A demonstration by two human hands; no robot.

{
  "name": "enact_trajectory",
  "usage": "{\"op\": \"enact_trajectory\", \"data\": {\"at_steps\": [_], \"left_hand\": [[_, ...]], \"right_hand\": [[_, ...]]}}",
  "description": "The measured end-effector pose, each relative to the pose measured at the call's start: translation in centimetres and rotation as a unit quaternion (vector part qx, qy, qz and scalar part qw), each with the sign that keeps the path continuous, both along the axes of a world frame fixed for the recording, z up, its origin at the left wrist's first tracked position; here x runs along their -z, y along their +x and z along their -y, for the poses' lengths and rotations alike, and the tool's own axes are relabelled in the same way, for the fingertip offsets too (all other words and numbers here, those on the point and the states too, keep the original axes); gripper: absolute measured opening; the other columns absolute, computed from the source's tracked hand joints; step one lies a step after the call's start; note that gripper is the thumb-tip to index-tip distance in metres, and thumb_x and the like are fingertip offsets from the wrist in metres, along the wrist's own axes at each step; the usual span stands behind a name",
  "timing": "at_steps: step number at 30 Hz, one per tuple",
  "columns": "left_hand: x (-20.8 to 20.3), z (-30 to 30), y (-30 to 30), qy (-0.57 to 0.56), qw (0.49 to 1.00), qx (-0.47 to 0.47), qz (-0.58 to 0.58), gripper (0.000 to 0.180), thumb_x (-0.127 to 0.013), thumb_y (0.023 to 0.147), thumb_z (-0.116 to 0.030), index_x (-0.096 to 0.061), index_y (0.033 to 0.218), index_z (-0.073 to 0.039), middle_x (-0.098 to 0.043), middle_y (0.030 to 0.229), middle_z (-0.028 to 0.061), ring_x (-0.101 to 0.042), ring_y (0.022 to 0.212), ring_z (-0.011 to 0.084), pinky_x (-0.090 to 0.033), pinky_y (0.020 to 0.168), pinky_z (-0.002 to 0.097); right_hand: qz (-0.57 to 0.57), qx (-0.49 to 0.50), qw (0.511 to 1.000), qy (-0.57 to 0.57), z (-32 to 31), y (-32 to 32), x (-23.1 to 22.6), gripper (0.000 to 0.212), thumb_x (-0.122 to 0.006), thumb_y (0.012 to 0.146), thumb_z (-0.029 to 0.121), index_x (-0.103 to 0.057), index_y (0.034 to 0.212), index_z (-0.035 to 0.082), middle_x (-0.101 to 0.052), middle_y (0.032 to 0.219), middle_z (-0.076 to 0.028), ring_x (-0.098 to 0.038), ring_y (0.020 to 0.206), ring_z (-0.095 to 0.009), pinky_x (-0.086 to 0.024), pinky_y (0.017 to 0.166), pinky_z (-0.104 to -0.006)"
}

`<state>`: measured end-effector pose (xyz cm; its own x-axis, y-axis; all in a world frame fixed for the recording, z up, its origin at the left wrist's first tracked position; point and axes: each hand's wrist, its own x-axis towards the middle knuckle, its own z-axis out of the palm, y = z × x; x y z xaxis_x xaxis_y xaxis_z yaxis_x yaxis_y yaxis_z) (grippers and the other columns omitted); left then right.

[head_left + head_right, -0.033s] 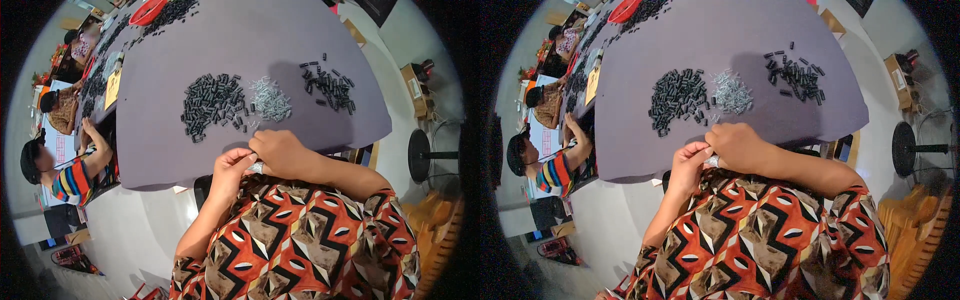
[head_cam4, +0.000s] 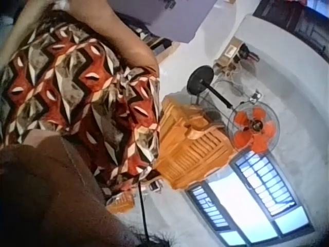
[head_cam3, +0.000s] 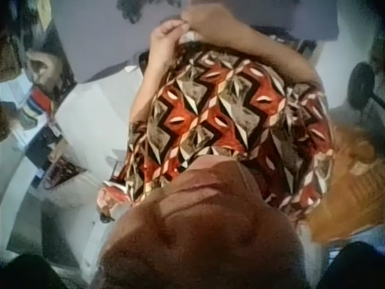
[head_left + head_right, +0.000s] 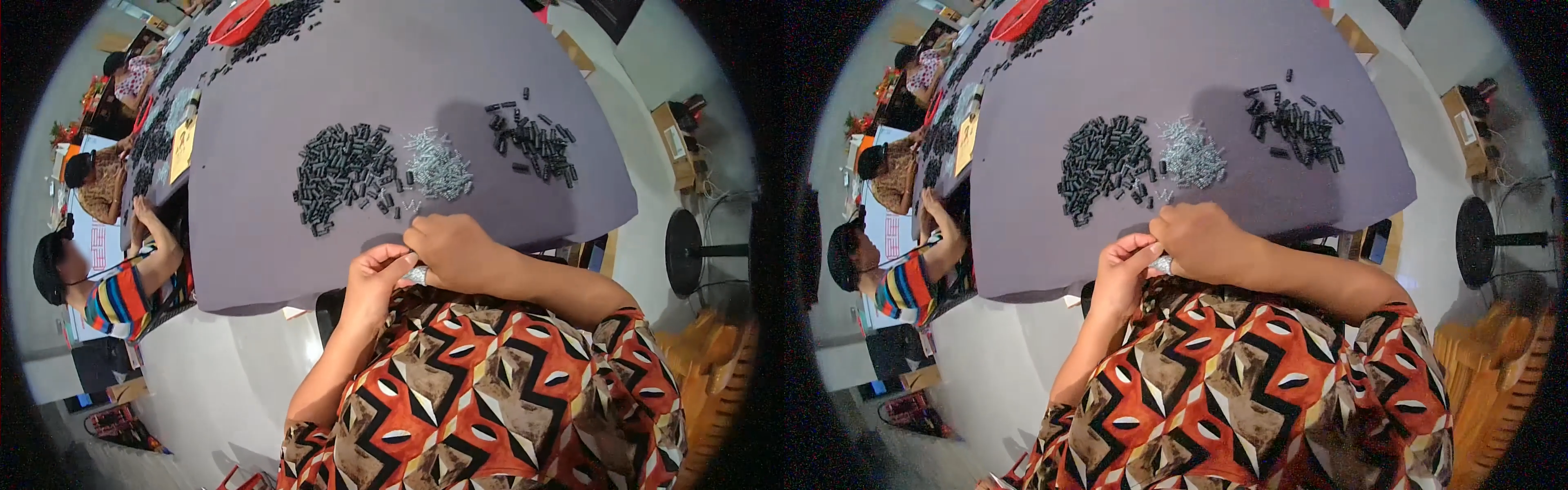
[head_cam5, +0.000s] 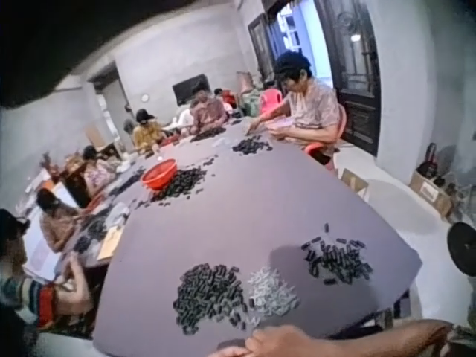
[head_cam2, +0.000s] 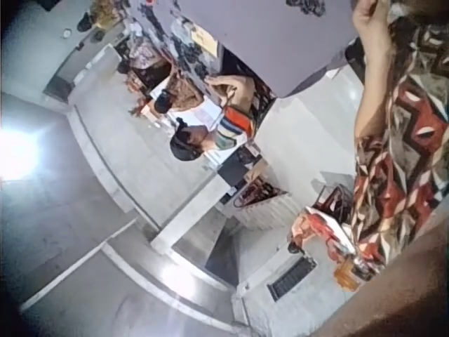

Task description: Manually assembling small black plastic tubes onto silver pins at a workshop table.

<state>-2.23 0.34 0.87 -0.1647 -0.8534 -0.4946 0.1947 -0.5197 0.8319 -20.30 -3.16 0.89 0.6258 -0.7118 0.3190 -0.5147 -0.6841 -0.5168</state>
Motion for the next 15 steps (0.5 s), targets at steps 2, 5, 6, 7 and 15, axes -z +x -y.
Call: {"op": "enact_trajectory", "data": {"at_steps": [2, 5, 6, 7, 15], "left_hand": [[-0.1, 0.0, 0.0, 0.004, 1.000, -0.003, -0.006, 0.008, -0.066, 0.090, -0.006, -0.068, 0.096, -0.001, -0.069, 0.088, 0.0020, -0.063, 0.071, 0.0061, -0.051, 0.063, 0.0193], [0.4, 0.2, 0.4, 0.002, 1.000, -0.002, -0.013, 0.008, -0.065, 0.090, -0.005, -0.068, 0.096, 0.000, -0.069, 0.087, 0.0027, -0.063, 0.070, 0.0068, -0.051, 0.061, 0.0191], [0.4, 0.3, 0.4, 0.008, 1.000, -0.003, -0.018, 0.007, -0.065, 0.090, -0.004, -0.068, 0.095, 0.000, -0.069, 0.087, 0.0030, -0.063, 0.069, 0.0069, -0.052, 0.060, 0.0185], [0.2, 0.4, 0.3, 0.006, 1.000, 0.000, -0.020, 0.007, -0.065, 0.090, -0.004, -0.068, 0.095, 0.000, -0.069, 0.087, 0.0030, -0.063, 0.069, 0.0069, -0.052, 0.060, 0.0185], [1.1, 0.6, 0.6, -0.035, 0.999, 0.028, -0.015, 0.013, -0.059, 0.093, -0.004, -0.068, 0.099, 0.003, -0.071, 0.091, 0.0081, -0.068, 0.073, 0.0123, -0.059, 0.065, 0.0239]], "right_hand": [[0.017, 0.007, 1.000, -0.009, 0.1, 0.1, 0.8, 0.029, -0.073, 0.070, 0.025, -0.055, 0.082, 0.006, -0.056, 0.079, -0.009, -0.061, 0.074, -0.029, -0.049, 0.061, -0.0408], [0.002, -0.016, 0.999, -0.051, 0.3, 0.4, 1.8, 0.027, -0.071, 0.075, 0.028, -0.056, 0.082, 0.007, -0.058, 0.078, -0.008, -0.063, 0.071, -0.028, -0.050, 0.060, -0.0395], [-0.001, -0.012, 0.999, -0.053, 0.4, 0.4, 2.0, 0.027, -0.071, 0.075, 0.028, -0.056, 0.082, 0.007, -0.058, 0.078, -0.008, -0.063, 0.071, -0.028, -0.050, 0.060, -0.0395], [0.001, -0.010, 0.999, -0.053, 0.4, 0.6, 2.0, 0.025, -0.070, 0.074, 0.026, -0.056, 0.081, 0.007, -0.059, 0.077, -0.008, -0.063, 0.071, -0.028, -0.050, 0.060, -0.0394], [0.003, -0.020, 0.998, -0.056, 0.5, 0.3, 2.2, 0.025, -0.066, 0.080, 0.030, -0.060, 0.083, 0.005, -0.063, 0.079, -0.011, -0.066, 0.073, -0.029, -0.052, 0.064, -0.0404]]}}
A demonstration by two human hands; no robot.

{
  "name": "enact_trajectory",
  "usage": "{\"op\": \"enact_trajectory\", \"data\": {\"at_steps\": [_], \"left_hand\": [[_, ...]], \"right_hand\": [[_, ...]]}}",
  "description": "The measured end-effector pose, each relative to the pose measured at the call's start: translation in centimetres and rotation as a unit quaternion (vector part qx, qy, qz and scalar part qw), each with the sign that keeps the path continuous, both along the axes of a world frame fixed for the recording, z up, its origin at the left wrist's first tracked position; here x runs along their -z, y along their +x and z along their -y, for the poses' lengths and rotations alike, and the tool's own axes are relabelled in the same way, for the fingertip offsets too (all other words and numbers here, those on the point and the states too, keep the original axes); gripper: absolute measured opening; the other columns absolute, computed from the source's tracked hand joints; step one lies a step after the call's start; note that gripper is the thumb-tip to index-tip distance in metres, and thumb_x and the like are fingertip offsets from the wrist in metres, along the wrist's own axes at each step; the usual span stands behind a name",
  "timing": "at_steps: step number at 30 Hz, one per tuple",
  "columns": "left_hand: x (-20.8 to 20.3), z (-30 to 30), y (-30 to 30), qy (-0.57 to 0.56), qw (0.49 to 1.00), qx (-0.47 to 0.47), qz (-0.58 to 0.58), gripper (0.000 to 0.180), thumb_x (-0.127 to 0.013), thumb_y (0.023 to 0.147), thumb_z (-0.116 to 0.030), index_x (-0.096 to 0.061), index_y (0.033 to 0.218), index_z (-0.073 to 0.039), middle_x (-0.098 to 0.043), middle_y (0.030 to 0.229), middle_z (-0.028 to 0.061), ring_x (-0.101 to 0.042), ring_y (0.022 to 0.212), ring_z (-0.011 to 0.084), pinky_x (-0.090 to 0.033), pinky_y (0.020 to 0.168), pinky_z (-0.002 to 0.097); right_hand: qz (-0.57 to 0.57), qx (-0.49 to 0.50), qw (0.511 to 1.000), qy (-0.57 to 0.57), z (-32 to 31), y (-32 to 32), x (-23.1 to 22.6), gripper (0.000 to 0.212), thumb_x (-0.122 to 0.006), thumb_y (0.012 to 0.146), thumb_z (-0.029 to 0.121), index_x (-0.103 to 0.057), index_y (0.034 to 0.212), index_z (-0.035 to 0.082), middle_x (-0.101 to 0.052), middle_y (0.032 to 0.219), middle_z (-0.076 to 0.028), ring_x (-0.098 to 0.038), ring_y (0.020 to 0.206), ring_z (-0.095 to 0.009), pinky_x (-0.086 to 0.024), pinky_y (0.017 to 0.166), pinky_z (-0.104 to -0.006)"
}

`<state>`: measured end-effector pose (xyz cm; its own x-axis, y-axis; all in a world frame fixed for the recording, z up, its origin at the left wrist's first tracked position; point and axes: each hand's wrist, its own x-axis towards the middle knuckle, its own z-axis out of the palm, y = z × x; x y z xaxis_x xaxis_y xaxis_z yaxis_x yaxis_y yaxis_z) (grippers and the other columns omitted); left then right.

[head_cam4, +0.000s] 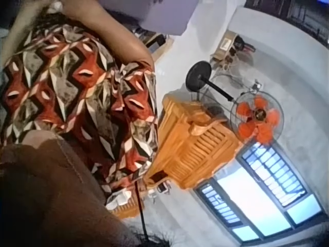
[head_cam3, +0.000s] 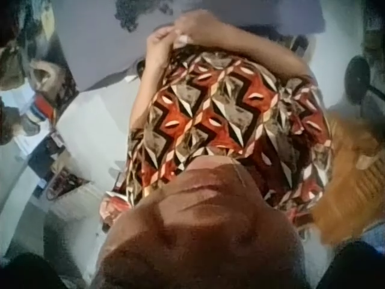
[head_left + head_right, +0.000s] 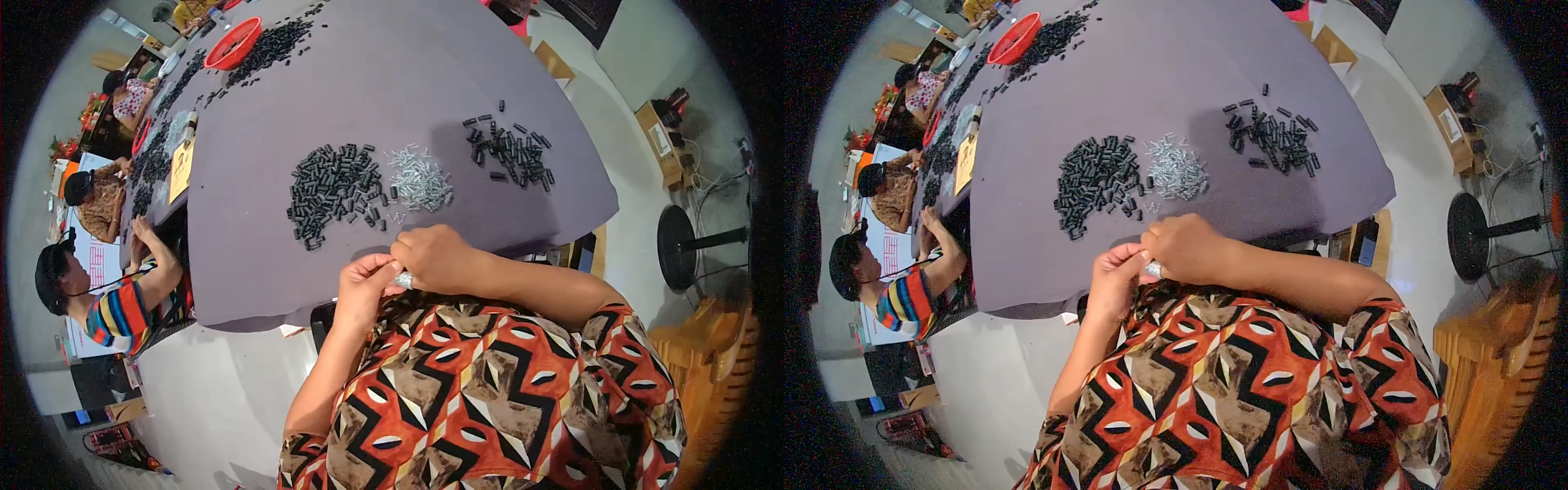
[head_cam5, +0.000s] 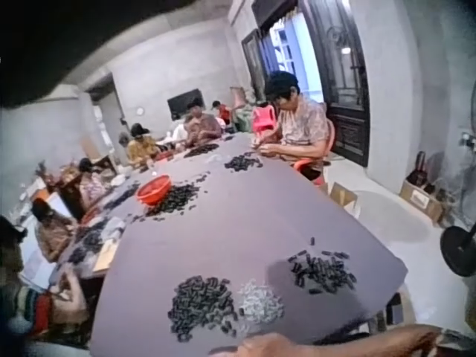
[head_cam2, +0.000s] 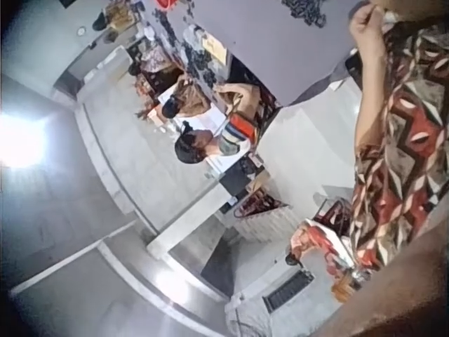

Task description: Manually assembling small black plastic tubes onto silver pins at a workshop table.

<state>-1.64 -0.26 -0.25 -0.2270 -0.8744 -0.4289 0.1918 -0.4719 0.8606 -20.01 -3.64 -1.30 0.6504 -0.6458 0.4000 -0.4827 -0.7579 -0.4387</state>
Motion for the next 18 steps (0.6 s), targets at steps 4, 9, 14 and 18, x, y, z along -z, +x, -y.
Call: {"op": "enact_trajectory", "data": {"at_steps": [4, 9, 14, 18], "left_hand": [[-0.8, -0.1, 0.0, 0.010, 1.000, 0.015, -0.003, 0.021, -0.057, 0.099, -0.019, -0.065, 0.103, 0.001, -0.071, 0.096, 0.0102, -0.069, 0.078, 0.0154, -0.056, 0.070, 0.0251], [-3.6, 2.6, 0.1, -0.217, 0.944, 0.003, 0.250, 0.018, -0.061, 0.096, -0.015, -0.065, 0.101, 0.002, -0.070, 0.094, 0.0066, -0.065, 0.077, 0.0122, -0.051, 0.069, 0.0262], [-3.1, 7.3, -1.5, -0.471, 0.720, 0.066, 0.505, 0.015, -0.068, 0.086, -0.012, -0.066, 0.096, -0.001, -0.061, 0.087, 0.0122, -0.062, 0.079, 0.0286, -0.050, 0.068, 0.0372], [-2.9, 9.2, -2.5, -0.460, 0.672, 0.106, 0.571, 0.019, -0.072, 0.081, -0.017, -0.067, 0.092, -0.002, -0.060, 0.085, 0.0134, -0.060, 0.086, 0.0339, -0.049, 0.074, 0.0430]], "right_hand": [[0.024, 0.061, 0.997, 0.042, 0.6, -2.1, -1.5, 0.024, -0.066, 0.081, 0.029, -0.060, 0.083, 0.007, -0.061, 0.080, -0.010, -0.064, 0.076, -0.031, -0.052, 0.065, -0.0423], [-0.022, 0.225, 0.973, -0.047, 5.3, -8.6, -2.5, 0.025, -0.068, 0.084, 0.022, -0.061, 0.101, 0.005, -0.058, 0.094, -0.013, -0.061, 0.089, -0.033, -0.050, 0.075, -0.0413], [-0.053, 0.291, 0.954, -0.044, 6.5, -11.1, -1.3, 0.028, -0.068, 0.084, 0.018, -0.060, 0.108, 0.005, -0.057, 0.101, -0.012, -0.059, 0.096, -0.033, -0.050, 0.079, -0.0434], [-0.041, 0.329, 0.943, -0.030, 6.8, -12.0, -1.7, 0.035, -0.068, 0.079, 0.010, -0.061, 0.113, 0.006, -0.056, 0.107, -0.010, -0.059, 0.101, -0.032, -0.050, 0.084, -0.0427]]}}
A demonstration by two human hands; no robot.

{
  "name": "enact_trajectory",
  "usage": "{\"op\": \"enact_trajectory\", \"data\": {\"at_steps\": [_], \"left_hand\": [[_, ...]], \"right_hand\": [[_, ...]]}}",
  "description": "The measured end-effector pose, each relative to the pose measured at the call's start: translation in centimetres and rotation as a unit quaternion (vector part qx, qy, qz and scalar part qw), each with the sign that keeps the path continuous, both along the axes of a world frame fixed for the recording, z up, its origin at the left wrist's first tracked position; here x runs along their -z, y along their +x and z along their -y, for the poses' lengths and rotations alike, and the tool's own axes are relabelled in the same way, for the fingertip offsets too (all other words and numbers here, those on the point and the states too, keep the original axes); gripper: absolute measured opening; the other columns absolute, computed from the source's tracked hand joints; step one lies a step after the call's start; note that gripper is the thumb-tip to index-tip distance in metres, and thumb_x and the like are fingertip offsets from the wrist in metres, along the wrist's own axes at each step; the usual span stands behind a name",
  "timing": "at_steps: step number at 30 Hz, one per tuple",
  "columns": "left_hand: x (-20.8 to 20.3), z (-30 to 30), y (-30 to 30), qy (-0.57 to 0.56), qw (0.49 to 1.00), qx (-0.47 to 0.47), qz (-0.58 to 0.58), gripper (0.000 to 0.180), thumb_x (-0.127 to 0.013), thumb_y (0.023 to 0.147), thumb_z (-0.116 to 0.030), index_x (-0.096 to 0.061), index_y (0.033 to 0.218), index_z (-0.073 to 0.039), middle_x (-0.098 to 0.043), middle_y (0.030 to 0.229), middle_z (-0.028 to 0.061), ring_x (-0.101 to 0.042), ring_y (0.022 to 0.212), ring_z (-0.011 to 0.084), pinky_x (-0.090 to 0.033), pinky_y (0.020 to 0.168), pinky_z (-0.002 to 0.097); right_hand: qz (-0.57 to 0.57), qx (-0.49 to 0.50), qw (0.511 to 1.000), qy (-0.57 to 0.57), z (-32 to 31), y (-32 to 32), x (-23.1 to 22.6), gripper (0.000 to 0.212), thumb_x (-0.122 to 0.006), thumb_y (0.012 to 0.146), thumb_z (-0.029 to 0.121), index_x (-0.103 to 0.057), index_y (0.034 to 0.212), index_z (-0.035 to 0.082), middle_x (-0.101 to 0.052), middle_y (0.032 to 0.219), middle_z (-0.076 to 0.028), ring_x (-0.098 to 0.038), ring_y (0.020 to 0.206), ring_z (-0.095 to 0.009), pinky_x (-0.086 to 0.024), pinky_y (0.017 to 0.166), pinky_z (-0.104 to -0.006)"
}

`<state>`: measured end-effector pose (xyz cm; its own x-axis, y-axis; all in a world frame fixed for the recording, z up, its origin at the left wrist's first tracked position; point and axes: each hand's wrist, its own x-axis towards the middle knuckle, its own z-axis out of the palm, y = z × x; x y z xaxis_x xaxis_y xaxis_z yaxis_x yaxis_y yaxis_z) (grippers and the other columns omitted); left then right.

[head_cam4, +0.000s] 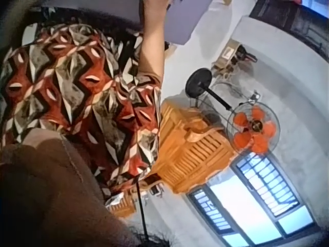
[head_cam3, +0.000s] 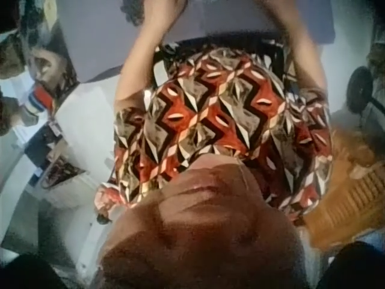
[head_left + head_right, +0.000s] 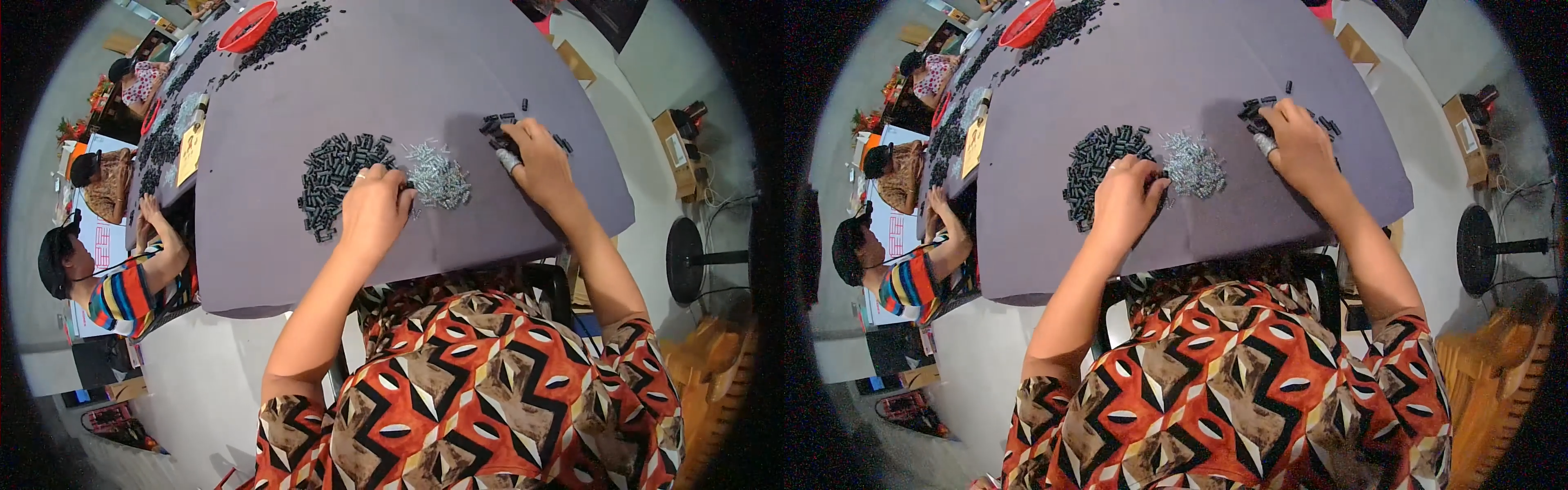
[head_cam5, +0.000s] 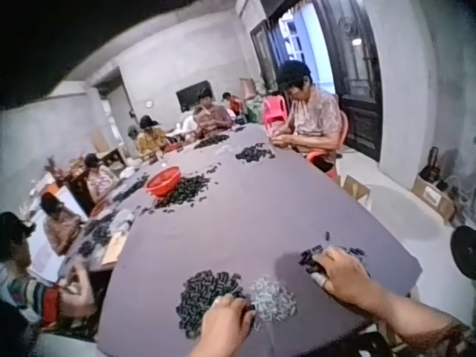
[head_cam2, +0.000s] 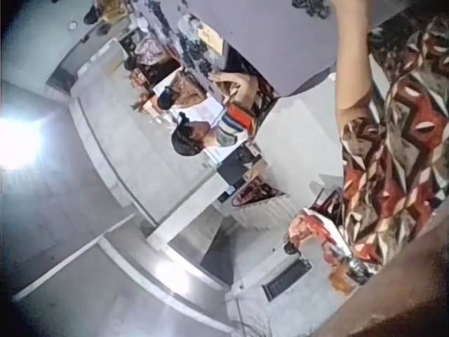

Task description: Manually assembling small black plastic tubes onto silver pins at a workshop table.

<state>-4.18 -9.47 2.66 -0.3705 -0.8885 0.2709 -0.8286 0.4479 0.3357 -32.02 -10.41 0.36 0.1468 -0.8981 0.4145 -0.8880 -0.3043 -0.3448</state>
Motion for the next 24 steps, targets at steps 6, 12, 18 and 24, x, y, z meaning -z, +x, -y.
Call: {"op": "enact_trajectory", "data": {"at_steps": [6, 12, 18, 24], "left_hand": [[0.0, 0.9, -0.7, 0.026, 1.000, 0.007, 0.006, 0.017, -0.071, 0.078, -0.012, -0.065, 0.090, -0.002, -0.060, 0.085, 0.0131, -0.059, 0.088, 0.0335, -0.048, 0.076, 0.0429], [-0.1, 0.9, 0.2, 0.036, 0.999, -0.016, -0.020, 0.016, -0.070, 0.078, -0.011, -0.065, 0.091, -0.002, -0.061, 0.087, 0.0141, -0.060, 0.089, 0.0337, -0.049, 0.077, 0.0420], [-1.0, -3.9, 3.2, 0.045, 0.986, -0.037, -0.155, 0.012, -0.066, 0.084, -0.004, -0.059, 0.093, -0.001, -0.057, 0.083, 0.0097, -0.057, 0.078, 0.0207, -0.048, 0.071, 0.0313], [0.8, -7.5, 4.9, 0.259, 0.861, -0.105, -0.424, 0.008, -0.064, 0.090, -0.002, -0.061, 0.097, 0.000, -0.065, 0.084, -0.0001, -0.060, 0.074, 0.0082, -0.047, 0.065, 0.0215]], "right_hand": [[0.010, -0.008, 0.999, -0.042, -0.8, 1.1, -0.5, 0.037, -0.068, 0.077, 0.005, -0.063, 0.113, 0.007, -0.056, 0.111, -0.009, -0.058, 0.102, -0.030, -0.050, 0.086, -0.0412], [0.090, -0.176, 0.979, -0.059, -2.6, 5.5, -0.3, 0.023, -0.068, 0.070, 0.004, -0.065, 0.093, 0.004, -0.058, 0.108, -0.009, -0.056, 0.100, -0.030, -0.049, 0.085, -0.0402], [0.065, -0.247, 0.965, -0.061, -3.9, 9.7, -0.3, 0.025, -0.066, 0.064, 0.001, -0.065, 0.088, 0.005, -0.058, 0.107, -0.007, -0.055, 0.099, -0.028, -0.049, 0.084, -0.0389], [0.037, -0.232, 0.972, -0.029, -3.8, 10.6, 0.0, 0.019, -0.065, 0.066, 0.000, -0.063, 0.085, 0.004, -0.057, 0.104, -0.007, -0.053, 0.100, -0.028, -0.049, 0.084, -0.0388]]}}
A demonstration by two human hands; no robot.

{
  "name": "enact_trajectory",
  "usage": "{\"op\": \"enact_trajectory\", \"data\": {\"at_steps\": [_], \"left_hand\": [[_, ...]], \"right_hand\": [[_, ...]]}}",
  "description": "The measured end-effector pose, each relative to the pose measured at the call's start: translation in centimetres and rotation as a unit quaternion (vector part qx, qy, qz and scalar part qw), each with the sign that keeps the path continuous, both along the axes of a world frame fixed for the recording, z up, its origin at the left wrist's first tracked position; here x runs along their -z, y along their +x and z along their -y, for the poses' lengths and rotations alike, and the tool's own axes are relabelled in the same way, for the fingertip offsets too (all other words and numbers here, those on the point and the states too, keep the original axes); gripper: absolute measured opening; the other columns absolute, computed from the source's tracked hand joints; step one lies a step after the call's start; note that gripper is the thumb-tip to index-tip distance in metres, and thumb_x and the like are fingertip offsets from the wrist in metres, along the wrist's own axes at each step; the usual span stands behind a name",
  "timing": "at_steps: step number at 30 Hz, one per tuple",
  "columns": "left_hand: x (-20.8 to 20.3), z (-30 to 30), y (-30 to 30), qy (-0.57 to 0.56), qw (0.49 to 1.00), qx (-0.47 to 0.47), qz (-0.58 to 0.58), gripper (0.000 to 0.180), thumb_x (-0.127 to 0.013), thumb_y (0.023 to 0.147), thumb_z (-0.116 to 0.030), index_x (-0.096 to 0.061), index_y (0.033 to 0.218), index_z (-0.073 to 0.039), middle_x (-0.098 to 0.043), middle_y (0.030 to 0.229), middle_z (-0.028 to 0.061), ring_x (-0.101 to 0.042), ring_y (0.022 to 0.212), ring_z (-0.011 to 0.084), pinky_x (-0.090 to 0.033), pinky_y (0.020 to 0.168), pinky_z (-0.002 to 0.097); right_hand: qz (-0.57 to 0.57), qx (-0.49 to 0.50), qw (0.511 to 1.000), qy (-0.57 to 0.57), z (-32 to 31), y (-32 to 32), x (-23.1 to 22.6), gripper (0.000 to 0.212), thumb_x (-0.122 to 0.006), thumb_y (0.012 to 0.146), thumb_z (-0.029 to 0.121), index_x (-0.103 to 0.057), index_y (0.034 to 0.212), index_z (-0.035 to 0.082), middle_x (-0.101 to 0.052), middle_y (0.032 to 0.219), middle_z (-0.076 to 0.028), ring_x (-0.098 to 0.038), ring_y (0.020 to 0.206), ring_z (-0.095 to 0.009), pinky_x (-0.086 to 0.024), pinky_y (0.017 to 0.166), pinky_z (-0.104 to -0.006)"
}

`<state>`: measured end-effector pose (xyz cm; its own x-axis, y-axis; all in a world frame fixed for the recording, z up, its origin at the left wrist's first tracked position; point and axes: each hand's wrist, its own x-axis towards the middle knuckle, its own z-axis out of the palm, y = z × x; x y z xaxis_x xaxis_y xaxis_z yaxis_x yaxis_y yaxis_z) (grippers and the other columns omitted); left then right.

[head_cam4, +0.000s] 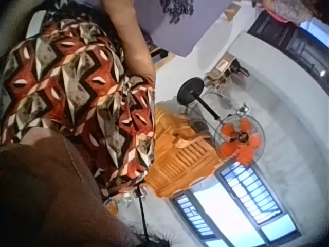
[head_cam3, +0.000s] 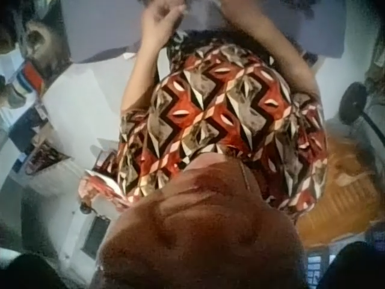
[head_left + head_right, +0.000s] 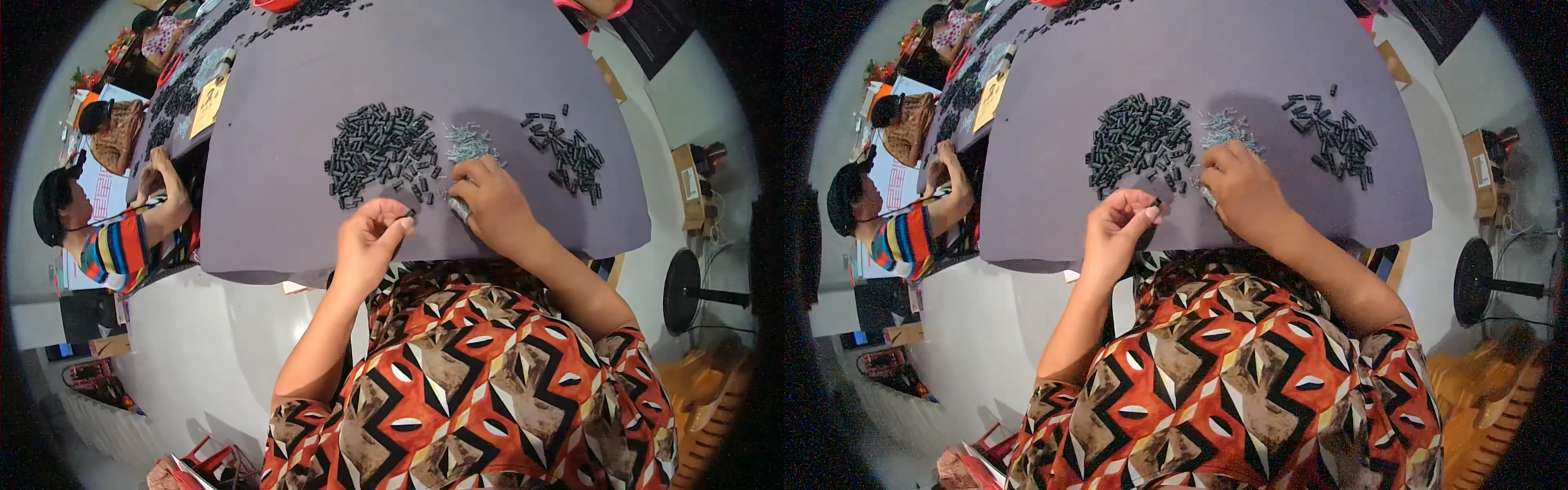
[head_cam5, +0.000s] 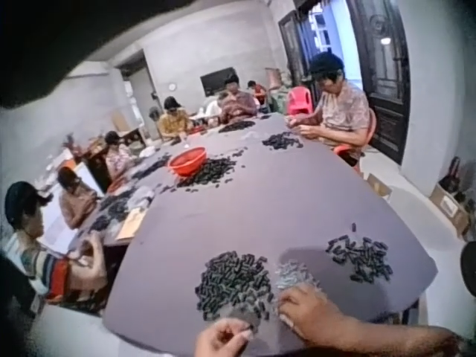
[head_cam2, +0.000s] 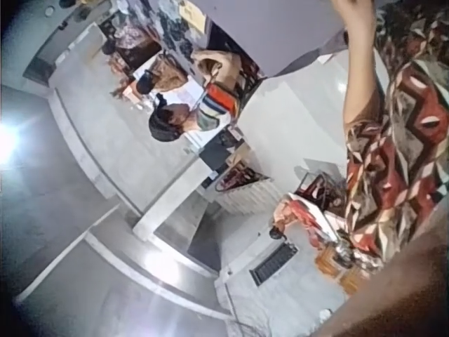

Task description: Manually assembling small black plastic tubes onto silver pins at a workshop table.

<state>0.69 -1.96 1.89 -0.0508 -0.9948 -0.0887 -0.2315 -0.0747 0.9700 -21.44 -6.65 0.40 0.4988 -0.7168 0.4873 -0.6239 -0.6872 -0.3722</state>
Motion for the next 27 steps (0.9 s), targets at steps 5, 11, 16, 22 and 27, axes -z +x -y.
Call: {"op": "enact_trajectory", "data": {"at_steps": [5, 11, 16, 22, 27], "left_hand": [[1.2, -0.6, 0.2, 0.015, 0.984, -0.009, -0.180, 0.014, -0.065, 0.090, -0.001, -0.064, 0.104, 0.001, -0.067, 0.085, 0.0019, -0.064, 0.076, 0.0080, -0.050, 0.068, 0.0213], [1.0, -0.8, 0.1, 0.059, 0.986, 0.030, -0.151, 0.024, -0.059, 0.095, -0.005, -0.062, 0.117, 0.002, -0.068, 0.096, 0.0044, -0.062, 0.080, 0.0087, -0.052, 0.075, 0.0233], [1.2, -1.0, -0.7, 0.074, 0.984, 0.050, -0.157, 0.024, -0.056, 0.097, -0.006, -0.061, 0.120, 0.001, -0.069, 0.097, 0.0051, -0.063, 0.080, 0.0088, -0.051, 0.076, 0.0231], [1.3, -0.8, -2.2, 0.044, 0.975, 0.053, -0.209, 0.022, -0.056, 0.097, -0.004, -0.059, 0.118, 0.002, -0.070, 0.095, 0.0074, -0.063, 0.079, 0.0087, -0.051, 0.074, 0.0232], [1.2, -1.0, -2.0, 0.061, 0.982, 0.084, -0.158, 0.017, -0.057, 0.097, -0.005, -0.061, 0.112, 0.002, -0.071, 0.093, 0.0074, -0.063, 0.077, 0.0090, -0.051, 0.073, 0.0231]], "right_hand": [[-0.035, 0.002, 0.999, 0.030, 0.4, 0.5, -0.3, 0.020, -0.064, 0.067, 0.000, -0.060, 0.086, 0.004, -0.057, 0.102, -0.008, -0.052, 0.098, -0.029, -0.049, 0.083, -0.0392], [-0.007, -0.010, 0.998, 0.065, -0.8, -0.1, -0.5, 0.023, -0.065, 0.069, 0.002, -0.057, 0.090, 0.004, -0.058, 0.099, -0.009, -0.057, 0.096, -0.031, -0.050, 0.078, -0.0398], [0.152, -0.030, 0.941, 0.299, -1.7, 0.4, -2.2, 0.016, -0.065, 0.077, 0.002, -0.058, 0.092, 0.002, -0.064, 0.087, -0.010, -0.065, 0.081, -0.027, -0.052, 0.072, -0.0358], [0.325, -0.080, 0.839, 0.430, -1.6, 0.2, -1.5, 0.013, -0.062, 0.081, 0.002, -0.062, 0.094, -0.001, -0.069, 0.081, -0.005, -0.063, 0.073, -0.009, -0.050, 0.067, -0.0270], [0.265, -0.097, 0.858, 0.429, -1.5, -0.6, -1.5, 0.010, -0.063, 0.081, 0.001, -0.064, 0.091, -0.001, -0.069, 0.081, -0.005, -0.063, 0.072, -0.009, -0.050, 0.066, -0.0264]]}}
